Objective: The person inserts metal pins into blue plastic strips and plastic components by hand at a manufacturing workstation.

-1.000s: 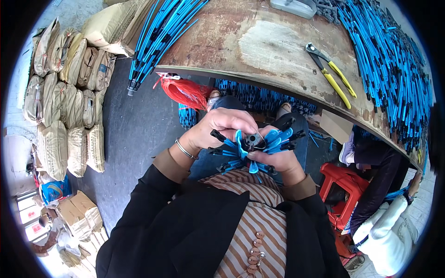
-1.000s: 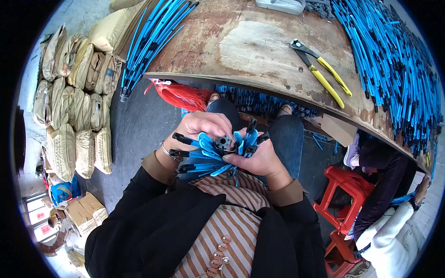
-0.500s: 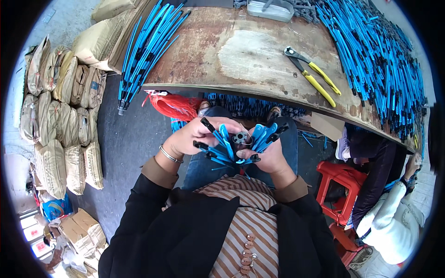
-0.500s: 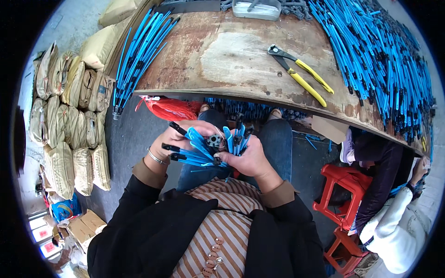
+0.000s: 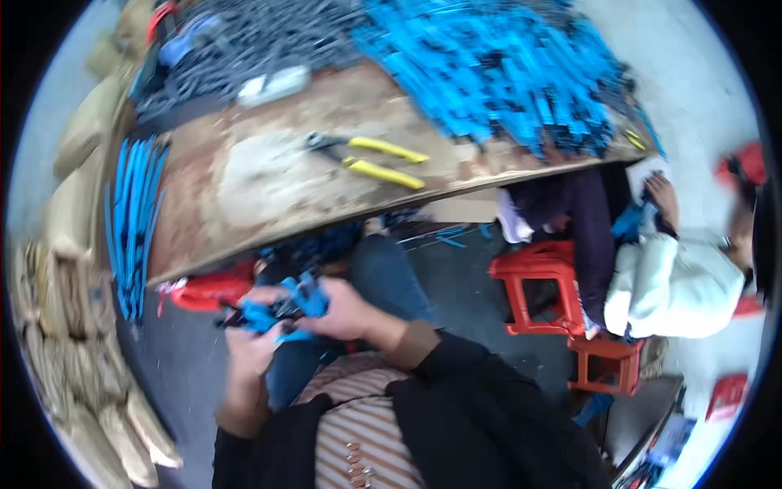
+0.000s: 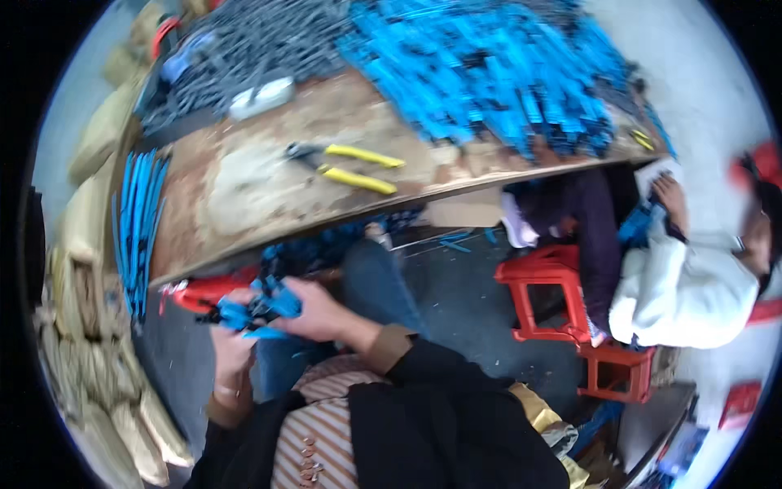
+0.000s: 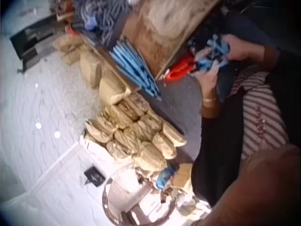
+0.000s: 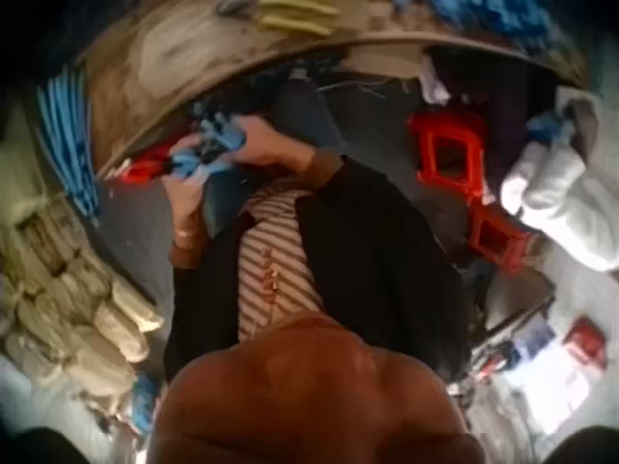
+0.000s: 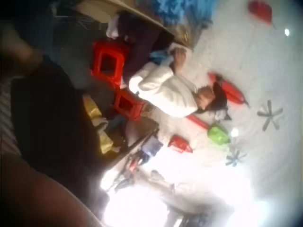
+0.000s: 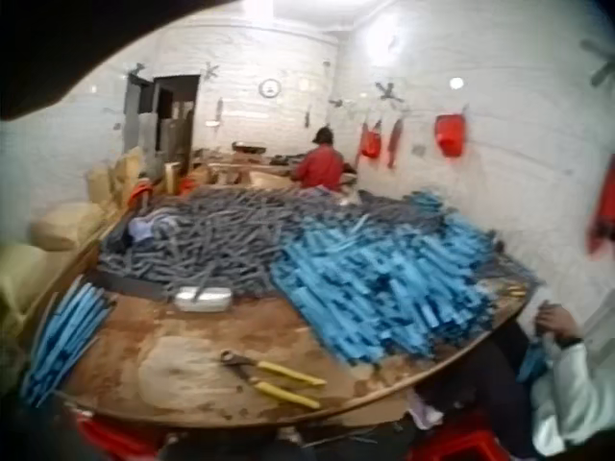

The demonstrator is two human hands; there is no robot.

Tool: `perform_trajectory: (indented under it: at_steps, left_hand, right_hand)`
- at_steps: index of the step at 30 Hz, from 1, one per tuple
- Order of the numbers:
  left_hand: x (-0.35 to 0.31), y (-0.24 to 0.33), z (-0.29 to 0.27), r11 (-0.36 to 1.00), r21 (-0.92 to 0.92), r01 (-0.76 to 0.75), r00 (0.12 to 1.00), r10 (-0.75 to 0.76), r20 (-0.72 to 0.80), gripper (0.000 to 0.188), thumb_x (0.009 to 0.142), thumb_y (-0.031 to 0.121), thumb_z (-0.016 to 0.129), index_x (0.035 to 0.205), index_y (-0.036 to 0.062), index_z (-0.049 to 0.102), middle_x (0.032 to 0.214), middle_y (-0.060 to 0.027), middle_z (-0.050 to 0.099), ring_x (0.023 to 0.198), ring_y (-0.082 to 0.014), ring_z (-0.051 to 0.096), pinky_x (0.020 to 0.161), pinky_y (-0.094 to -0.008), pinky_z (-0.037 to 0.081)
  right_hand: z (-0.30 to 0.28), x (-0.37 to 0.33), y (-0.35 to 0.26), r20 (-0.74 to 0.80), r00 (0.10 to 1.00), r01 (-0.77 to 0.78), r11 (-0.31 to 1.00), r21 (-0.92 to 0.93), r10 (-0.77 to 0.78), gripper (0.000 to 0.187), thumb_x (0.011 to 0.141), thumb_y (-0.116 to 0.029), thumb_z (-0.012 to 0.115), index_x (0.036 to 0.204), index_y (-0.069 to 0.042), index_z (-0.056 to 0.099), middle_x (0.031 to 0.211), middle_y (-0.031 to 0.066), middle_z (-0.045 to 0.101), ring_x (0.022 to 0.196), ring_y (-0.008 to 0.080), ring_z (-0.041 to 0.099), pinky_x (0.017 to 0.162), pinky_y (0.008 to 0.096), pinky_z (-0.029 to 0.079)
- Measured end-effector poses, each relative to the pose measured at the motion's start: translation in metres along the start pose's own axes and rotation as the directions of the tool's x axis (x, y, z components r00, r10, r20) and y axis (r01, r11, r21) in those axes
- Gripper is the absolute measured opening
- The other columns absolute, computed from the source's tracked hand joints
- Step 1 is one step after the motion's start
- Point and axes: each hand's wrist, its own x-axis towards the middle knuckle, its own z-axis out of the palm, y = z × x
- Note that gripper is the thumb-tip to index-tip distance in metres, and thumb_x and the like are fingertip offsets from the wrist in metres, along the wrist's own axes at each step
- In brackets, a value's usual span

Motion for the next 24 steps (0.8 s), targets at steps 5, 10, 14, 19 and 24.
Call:
perform_trajectory:
  at_steps: [5,10,14,19,24]
  left_hand:
    - [-0.022,-0.010,0.001,0.983,-0.169,0.079,0.968,-0.116,-0.221,0.037,0.074,0.004,0.070,0.107,0.0008,0.051,0.099,-0.0065,0.056,0.089,-0.0136,0.054,0.084,-0.0282,0.044]
    - [-0.017,-0.029,0.009,0.997,-0.053,-0.055,0.985,0.045,-0.165,0.039,0.074,0.004,0.070,0.107,0.0016,0.049,0.099,-0.0067,0.056,0.091,-0.0149,0.054,0.084,-0.0282,0.044]
    - [-0.018,-0.013,0.009,0.991,-0.127,0.053,0.983,-0.074,-0.167,0.038,0.073,0.004,0.071,0.104,0.0026,0.050,0.098,-0.0072,0.055,0.091,-0.0159,0.054,0.082,-0.0284,0.043]
    - [-0.018,-0.006,0.003,0.991,-0.104,0.089,0.992,-0.097,-0.076,0.039,0.070,0.007,0.073,0.102,0.0023,0.051,0.098,-0.0077,0.055,0.089,-0.0158,0.054,0.079,-0.0298,0.043]
    - [-0.008,0.017,0.014,0.996,0.061,-0.072,0.978,0.059,0.200,0.029,0.074,-0.003,0.067,0.101,-0.0008,0.057,0.101,-0.0093,0.060,0.090,-0.0189,0.057,0.080,-0.0311,0.044]
  right_hand:
    - [0.018,0.004,0.012,0.010,0.990,0.139,0.970,0.199,-0.144,0.039,0.066,-0.019,0.074,0.092,0.000,0.052,0.079,0.0070,0.054,0.077,0.0121,0.048,0.070,0.0311,0.044]
    - [0.001,-0.013,0.015,0.063,0.997,0.039,0.975,0.219,-0.054,0.043,0.066,-0.018,0.075,0.097,0.001,0.052,0.083,0.0101,0.055,0.078,0.0169,0.051,0.072,0.0322,0.044]
    - [0.010,-0.017,0.011,-0.026,0.992,0.128,0.967,0.219,-0.125,0.044,0.067,-0.019,0.074,0.099,0.001,0.051,0.085,0.0104,0.056,0.079,0.0174,0.052,0.072,0.0327,0.043]
    - [-0.003,-0.029,0.006,0.075,0.993,0.074,0.985,0.158,-0.086,0.045,0.068,-0.023,0.074,0.098,0.001,0.051,0.086,0.0088,0.056,0.078,0.0176,0.051,0.072,0.0330,0.043]
    - [-0.048,-0.036,0.022,0.249,0.951,0.083,0.925,0.371,-0.186,0.039,0.075,-0.031,0.070,0.092,0.000,0.053,0.080,0.0065,0.057,0.072,0.0157,0.049,0.066,0.0327,0.042]
